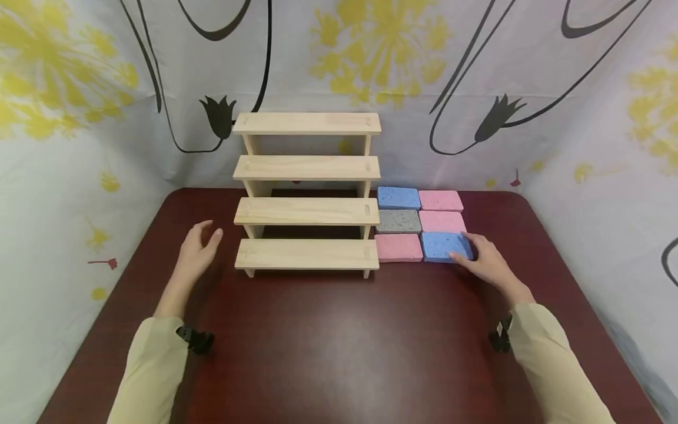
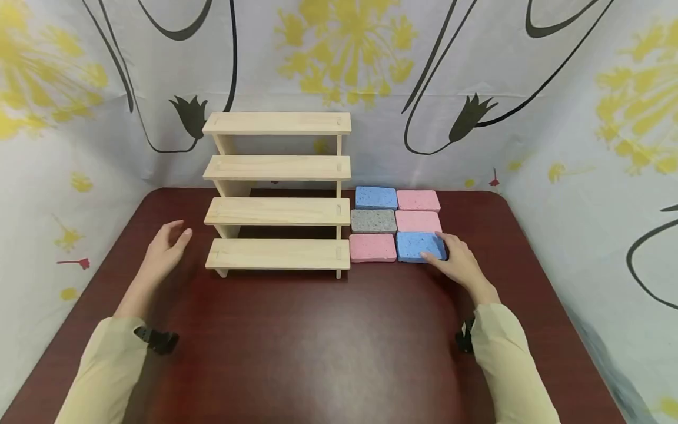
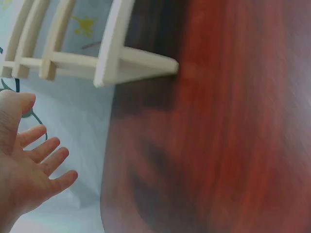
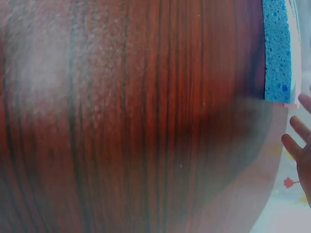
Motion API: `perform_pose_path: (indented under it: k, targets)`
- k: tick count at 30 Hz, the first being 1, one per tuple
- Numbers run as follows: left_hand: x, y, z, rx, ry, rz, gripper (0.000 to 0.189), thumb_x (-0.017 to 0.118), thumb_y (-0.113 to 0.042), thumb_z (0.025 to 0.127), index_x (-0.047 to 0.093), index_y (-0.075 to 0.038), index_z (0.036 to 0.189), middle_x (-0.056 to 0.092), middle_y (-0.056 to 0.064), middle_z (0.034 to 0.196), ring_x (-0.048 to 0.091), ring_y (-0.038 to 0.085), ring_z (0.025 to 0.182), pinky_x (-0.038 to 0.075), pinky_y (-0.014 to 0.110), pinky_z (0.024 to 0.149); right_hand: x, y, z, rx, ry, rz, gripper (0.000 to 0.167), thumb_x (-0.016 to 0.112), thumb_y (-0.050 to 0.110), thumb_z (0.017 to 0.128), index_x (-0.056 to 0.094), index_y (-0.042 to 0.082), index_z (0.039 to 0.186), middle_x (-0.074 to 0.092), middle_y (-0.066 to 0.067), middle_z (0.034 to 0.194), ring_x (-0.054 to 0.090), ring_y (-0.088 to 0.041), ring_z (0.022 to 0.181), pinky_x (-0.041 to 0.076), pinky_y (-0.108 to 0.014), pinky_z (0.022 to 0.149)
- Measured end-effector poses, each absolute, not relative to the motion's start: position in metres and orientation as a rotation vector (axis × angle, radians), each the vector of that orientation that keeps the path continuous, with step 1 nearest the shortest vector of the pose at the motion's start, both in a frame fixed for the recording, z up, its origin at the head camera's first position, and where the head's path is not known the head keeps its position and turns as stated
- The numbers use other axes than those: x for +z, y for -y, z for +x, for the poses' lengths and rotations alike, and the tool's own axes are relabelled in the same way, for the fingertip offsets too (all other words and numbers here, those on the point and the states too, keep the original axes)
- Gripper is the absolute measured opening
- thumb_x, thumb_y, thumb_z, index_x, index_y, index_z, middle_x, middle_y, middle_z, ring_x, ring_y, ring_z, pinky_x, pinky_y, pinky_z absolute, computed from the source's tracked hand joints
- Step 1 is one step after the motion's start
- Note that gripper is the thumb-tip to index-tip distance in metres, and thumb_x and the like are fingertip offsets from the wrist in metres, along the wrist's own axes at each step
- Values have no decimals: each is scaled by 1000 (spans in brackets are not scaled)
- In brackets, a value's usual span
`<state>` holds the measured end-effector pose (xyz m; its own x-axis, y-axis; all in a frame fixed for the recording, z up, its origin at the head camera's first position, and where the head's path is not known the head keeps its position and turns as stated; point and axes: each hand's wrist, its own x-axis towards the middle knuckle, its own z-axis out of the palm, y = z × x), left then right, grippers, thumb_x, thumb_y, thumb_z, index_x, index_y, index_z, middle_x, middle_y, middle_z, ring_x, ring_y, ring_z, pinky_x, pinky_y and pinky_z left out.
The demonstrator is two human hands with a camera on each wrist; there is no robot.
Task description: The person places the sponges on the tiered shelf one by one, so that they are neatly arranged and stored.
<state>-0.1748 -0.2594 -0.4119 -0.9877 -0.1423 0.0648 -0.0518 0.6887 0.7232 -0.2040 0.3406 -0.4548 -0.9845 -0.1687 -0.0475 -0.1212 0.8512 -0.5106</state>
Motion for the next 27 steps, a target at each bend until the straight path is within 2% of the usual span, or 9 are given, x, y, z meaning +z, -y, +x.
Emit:
perform_pose_path:
  k: [6,12,18,23,27]
  targets:
    - [-395,238,-199,-1395,2696,223,58,46,-39,94,36,0,135,39,23,138,39,37,126,37,51,102,-458,-345,-204,-624,-2983,-301,89,66,52,76,29,6,142,30,-29,138,32,-46,120,31,-67,96]
    - [-381,225,-221,-1546,2716,314,56,52,-26,91,34,2,137,39,22,139,40,34,126,40,46,102,-458,-341,-206,-524,-2980,-304,91,69,56,71,33,9,141,31,-27,131,35,-45,111,36,-66,90]
    - [-379,227,-231,-1626,2810,480,54,52,-16,92,32,4,138,38,24,138,45,34,122,41,42,103,-464,-332,-204,-576,-2946,-271,87,73,53,68,41,5,132,30,-27,128,33,-42,110,37,-65,90]
    - [-377,229,-233,-1761,2811,474,53,50,-14,93,30,6,138,36,26,138,49,32,116,43,39,101,-463,-332,-204,-670,-2890,-249,87,75,48,68,38,-6,126,31,-32,128,32,-44,109,35,-65,92]
    - [-372,226,-237,-1806,2792,474,53,50,-12,93,29,6,137,36,26,137,49,28,112,43,37,101,-457,-337,-205,-717,-2868,-234,87,76,45,69,36,-8,126,33,-33,126,32,-44,110,33,-65,92]
